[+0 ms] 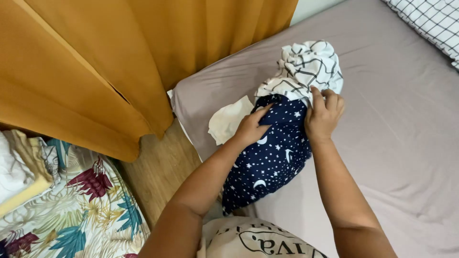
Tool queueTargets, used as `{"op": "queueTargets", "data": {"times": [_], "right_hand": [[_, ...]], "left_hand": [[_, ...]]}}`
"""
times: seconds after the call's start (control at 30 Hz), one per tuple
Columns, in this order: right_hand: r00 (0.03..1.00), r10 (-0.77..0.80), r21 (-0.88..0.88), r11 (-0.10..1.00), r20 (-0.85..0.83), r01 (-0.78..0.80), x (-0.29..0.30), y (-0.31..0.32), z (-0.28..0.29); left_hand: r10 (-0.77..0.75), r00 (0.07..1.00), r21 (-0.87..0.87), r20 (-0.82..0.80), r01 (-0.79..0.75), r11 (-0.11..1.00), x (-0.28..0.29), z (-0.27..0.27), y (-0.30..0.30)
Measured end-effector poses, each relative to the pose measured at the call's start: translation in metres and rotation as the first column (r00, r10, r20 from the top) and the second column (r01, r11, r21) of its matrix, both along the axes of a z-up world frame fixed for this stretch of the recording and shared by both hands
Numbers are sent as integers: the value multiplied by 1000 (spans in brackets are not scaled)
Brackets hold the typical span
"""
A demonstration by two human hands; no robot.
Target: The person places a pillow on a bed and inserts it into a white pillowcase with a black grid pattern. They adjust the pillowcase by hand, tucking the edges and smoothing the fabric to fit the pillow.
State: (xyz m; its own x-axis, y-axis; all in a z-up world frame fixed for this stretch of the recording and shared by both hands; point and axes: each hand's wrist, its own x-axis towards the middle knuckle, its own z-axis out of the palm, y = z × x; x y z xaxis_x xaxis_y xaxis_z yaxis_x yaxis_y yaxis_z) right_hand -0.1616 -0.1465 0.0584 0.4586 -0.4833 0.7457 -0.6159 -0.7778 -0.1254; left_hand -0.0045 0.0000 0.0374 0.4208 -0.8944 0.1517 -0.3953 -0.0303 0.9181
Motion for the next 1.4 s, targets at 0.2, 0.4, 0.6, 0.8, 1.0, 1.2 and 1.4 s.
{"op": "queueTargets", "data": {"times": [0.2,0.4,0.6,0.8,1.0,1.2,1.4], "right_hand": [[863,464,400,766,198,-503,14,35,-25],[871,492,922,341,-7,-185,6,53,-37],[717,697,921,290,-17,-260,2,27,-106],[861,507,666,629,40,-401,38,12,-77],[862,375,773,634,-342,30,51,18,-118],[763,644,961,240,-49,-141,9,92,-98],[721,691,942,203,55,-267,-8,67,-105]], "left_hand": [[160,986,181,52,-167,969,7,-84,-51],[434,751,65,-498,-466,882,32,-120,-32],[272,826,202,-494,-196,960,4,-143,-3],[-5,955,355,-296,114,928,-10,-153,3],[103,931,259,-350,-9,966,-23,-172,3],[223,958,280,-181,-167,945,18,-274,3],[86,862,97,-500,-43,994,14,-214,22]]}}
